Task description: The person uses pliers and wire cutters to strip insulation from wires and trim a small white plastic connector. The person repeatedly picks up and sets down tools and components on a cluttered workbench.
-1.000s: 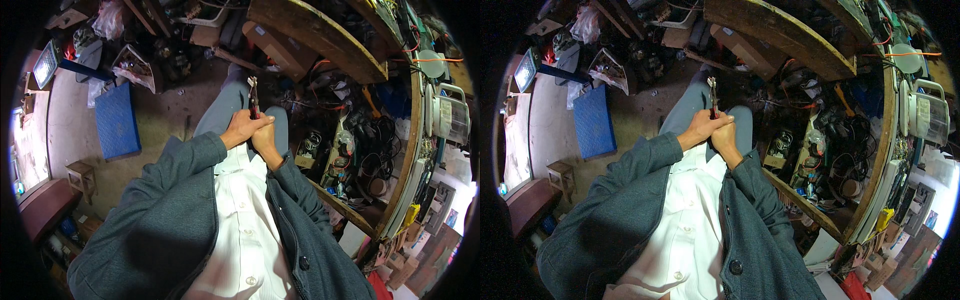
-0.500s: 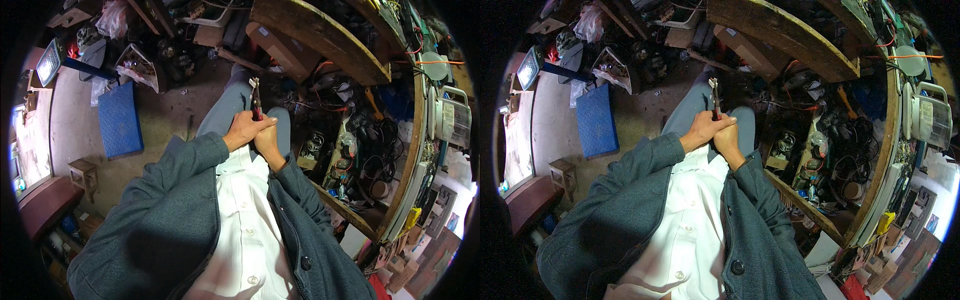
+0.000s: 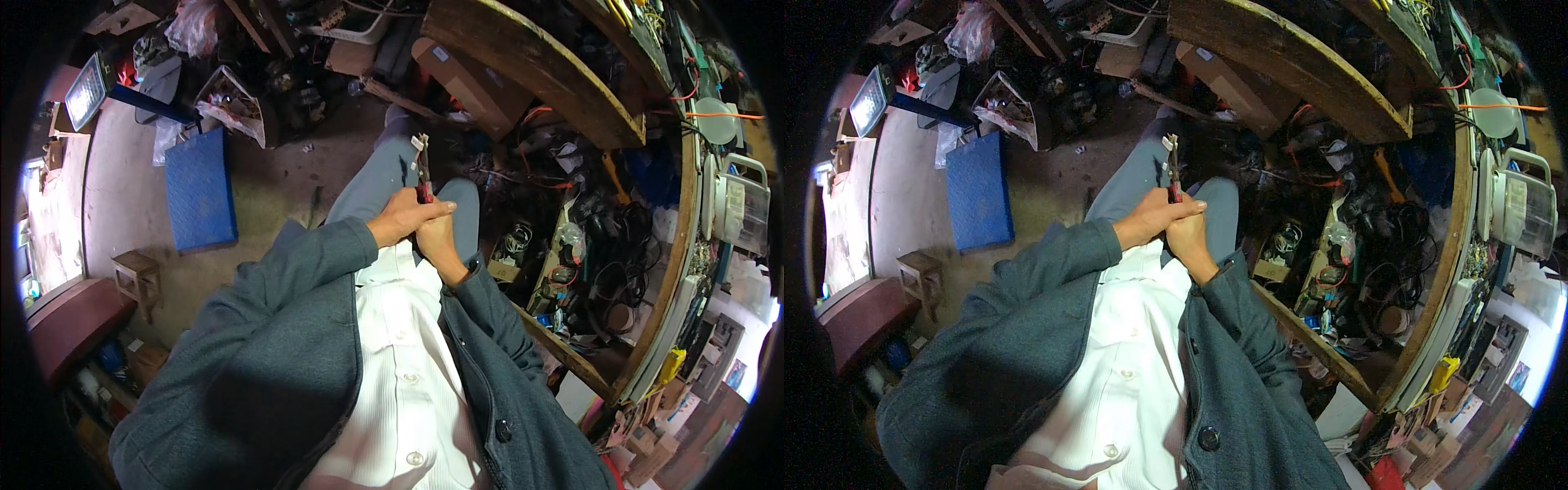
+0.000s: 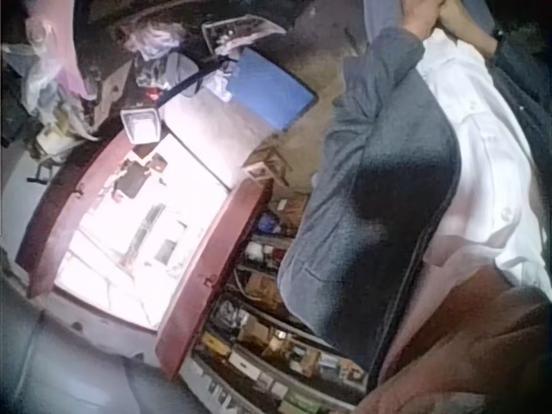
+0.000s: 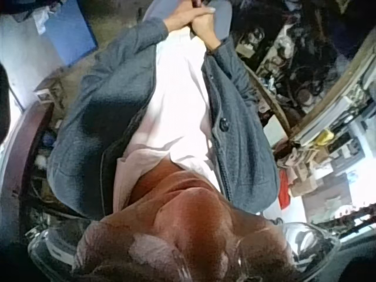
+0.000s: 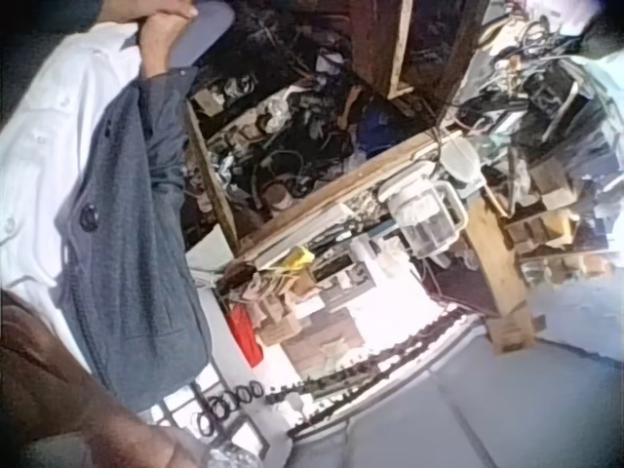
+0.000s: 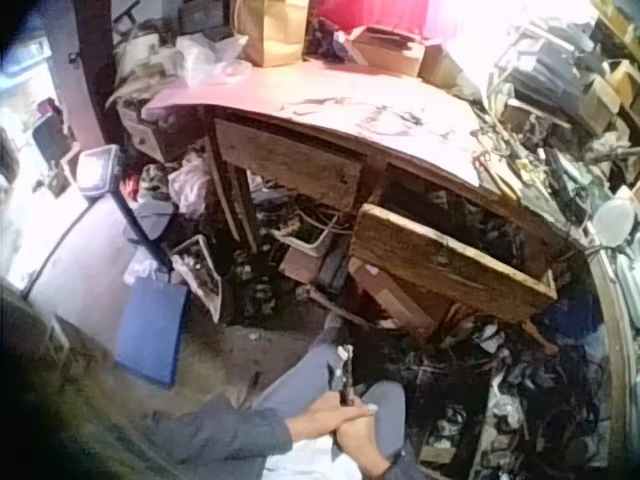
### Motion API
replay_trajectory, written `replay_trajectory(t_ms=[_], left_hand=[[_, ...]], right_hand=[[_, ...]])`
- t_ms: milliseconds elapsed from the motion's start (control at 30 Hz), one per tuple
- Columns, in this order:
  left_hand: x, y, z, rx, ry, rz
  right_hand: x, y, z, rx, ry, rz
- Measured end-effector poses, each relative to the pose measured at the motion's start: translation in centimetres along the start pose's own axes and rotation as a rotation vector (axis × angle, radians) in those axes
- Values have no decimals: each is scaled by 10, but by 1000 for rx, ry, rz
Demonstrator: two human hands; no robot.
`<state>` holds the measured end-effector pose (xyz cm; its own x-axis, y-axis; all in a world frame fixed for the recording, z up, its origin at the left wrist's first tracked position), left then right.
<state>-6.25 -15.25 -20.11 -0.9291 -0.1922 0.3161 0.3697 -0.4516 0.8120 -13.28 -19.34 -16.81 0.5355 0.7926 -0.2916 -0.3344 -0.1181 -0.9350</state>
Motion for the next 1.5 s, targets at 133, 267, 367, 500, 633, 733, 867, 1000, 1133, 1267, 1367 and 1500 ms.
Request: replay_trajectory(t_ms=[133, 267, 367, 500, 633, 733, 867, 1000, 1133, 1267, 1367, 1500], left_hand=[[7, 0, 3, -32, 19, -45], [4, -2, 7, -22, 13, -3], [4, 2, 11, -24, 27, -17], [3, 1, 10, -11, 51, -53], [5, 0, 11, -36, 3, 12], [12, 7, 16, -18, -63, 1], [-1, 48, 46, 0, -14, -72], [-74, 104, 61, 509, 671, -759], [-91, 78, 22, 462, 346, -766], [-85, 82, 23, 457, 330, -867], [-106, 80, 14, 424, 378, -820], [-150, 40, -11, 119, 211, 173]], right_hand=[[-3, 7, 6, 22, -31, -16], [2, 2, 8, 28, -60, -9], [4, 1, 8, 32, -78, 8], [1, 1, 10, 108, -91, 44], [-2, -6, 10, 149, -90, 73], [-4, -13, 11, 88, -83, 10], [2, 3, 10, 153, -134, -202], [5, -9, 19, 265, -171, -160], [2, 0, 17, 322, -170, -175], [-3, -4, 10, 287, -145, -122], [-5, -13, 5, 197, -108, -6], [-6, -12, 4, 182, -123, 50]])
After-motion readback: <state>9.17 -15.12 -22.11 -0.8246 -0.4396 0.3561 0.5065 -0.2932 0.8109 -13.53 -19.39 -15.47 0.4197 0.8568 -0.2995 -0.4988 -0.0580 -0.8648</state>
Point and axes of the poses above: each hand's wrist, its own z-axis away from the middle knuckle, its own x-axis out of the palm, y = z × x, the point moved 9 cm from there along -z, towards the middle knuckle, and after that the axes turned 12 degrees about -y, right-handed, at the moved point
